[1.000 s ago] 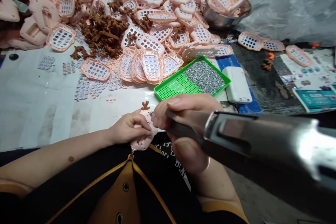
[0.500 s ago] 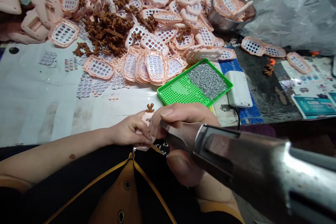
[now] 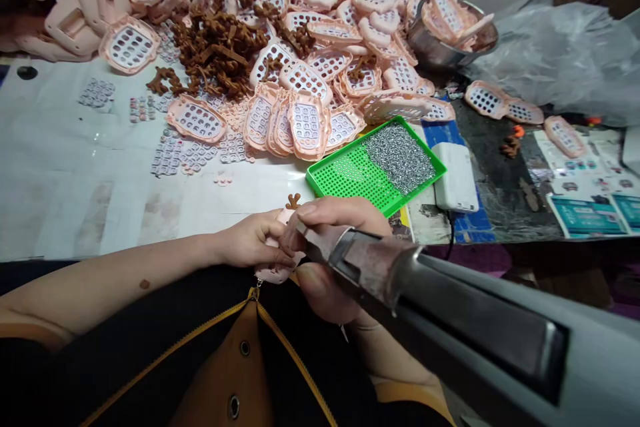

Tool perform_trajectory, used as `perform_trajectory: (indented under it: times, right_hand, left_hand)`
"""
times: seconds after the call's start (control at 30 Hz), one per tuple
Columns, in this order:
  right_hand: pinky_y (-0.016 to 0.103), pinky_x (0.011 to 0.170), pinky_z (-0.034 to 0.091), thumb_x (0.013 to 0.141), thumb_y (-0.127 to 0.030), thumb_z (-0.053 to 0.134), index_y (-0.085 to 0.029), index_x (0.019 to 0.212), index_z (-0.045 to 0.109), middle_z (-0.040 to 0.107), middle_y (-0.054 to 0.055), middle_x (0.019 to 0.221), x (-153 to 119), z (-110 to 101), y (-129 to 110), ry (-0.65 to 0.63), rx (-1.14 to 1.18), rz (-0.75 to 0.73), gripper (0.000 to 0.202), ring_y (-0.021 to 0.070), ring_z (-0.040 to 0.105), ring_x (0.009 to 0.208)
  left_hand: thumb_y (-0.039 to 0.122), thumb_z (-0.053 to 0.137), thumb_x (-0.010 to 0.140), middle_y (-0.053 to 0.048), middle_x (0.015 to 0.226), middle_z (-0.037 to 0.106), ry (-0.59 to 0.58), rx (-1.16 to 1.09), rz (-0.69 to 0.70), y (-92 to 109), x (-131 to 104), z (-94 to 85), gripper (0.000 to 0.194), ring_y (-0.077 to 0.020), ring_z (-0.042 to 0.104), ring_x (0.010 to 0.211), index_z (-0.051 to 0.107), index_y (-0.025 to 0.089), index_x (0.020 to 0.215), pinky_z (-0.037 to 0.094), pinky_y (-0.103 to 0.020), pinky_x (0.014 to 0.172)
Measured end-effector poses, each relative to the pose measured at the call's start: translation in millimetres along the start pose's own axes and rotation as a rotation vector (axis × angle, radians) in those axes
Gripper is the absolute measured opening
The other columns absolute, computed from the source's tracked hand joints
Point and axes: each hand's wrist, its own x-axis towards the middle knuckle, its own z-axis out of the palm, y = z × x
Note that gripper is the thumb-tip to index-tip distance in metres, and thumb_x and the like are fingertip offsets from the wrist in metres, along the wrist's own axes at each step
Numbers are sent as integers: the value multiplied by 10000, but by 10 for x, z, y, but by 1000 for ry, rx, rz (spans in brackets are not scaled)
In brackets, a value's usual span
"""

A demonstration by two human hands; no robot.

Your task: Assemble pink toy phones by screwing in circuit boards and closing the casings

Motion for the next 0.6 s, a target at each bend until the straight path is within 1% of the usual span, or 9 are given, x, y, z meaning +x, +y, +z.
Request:
perform_trajectory:
  times: [0.1,0.17,0.27,0.33,0.37,0.4,0.53,0.6]
  right_hand:
    - [305,477,489,799,-355,673,-216,986,658,558,-34,626,21,43,6,-29,62,-3,234,126,551,482]
    - [305,463,482,790,-323,678,-197,979,669,563,-24,626,40,49,8,-38,101,2,227,132,560,487]
    - [305,424,467,773,-310,681,-197,981,684,568,-21,608,70,20,6,-74,141,-11,237,139,552,474]
    - [310,417,469,788,-356,662,-214,1005,686,569,-21,604,85,-15,-14,-95,122,-22,261,141,540,462]
    - [314,421,473,801,-396,651,-230,1016,683,566,-21,602,89,-31,-32,-86,94,-18,273,143,535,458]
    - [319,429,477,816,-442,638,-249,1021,676,560,-22,599,90,-45,-55,-58,58,-10,284,146,531,457]
    - [332,454,478,823,-576,623,-304,979,641,496,-42,559,83,-63,-185,136,-56,3,314,155,506,448]
    - [344,463,480,821,-615,609,-308,959,636,475,-44,548,75,-64,-273,198,-85,18,338,161,499,447]
  left_hand:
    - [285,769,677,-24,787,691,16,59,48,0,13,-18,118,-174,631,787,745,176,716,502,-295,801]
    - [290,760,691,-21,803,702,3,70,48,-13,22,-26,113,-178,639,821,749,185,730,497,-304,843]
    - [301,751,705,-12,777,698,-27,49,15,-40,31,-25,122,-159,638,757,751,188,751,505,-288,786]
    - [290,761,690,-12,773,698,-16,25,20,-52,31,-16,106,-148,634,728,742,188,713,502,-278,751]
    - [280,765,682,-11,761,699,-9,9,19,-55,30,-12,97,-143,633,714,737,188,692,500,-273,736]
    - [273,767,675,-8,737,698,-5,-8,11,-54,29,-7,91,-137,631,696,732,189,676,497,-266,716]
    - [280,781,656,-3,644,694,-34,-67,-75,-36,26,-9,114,-116,620,599,726,181,671,485,-243,626]
    - [288,801,631,-15,669,707,13,-104,-78,-25,24,-21,146,-120,631,616,720,171,667,498,-248,634]
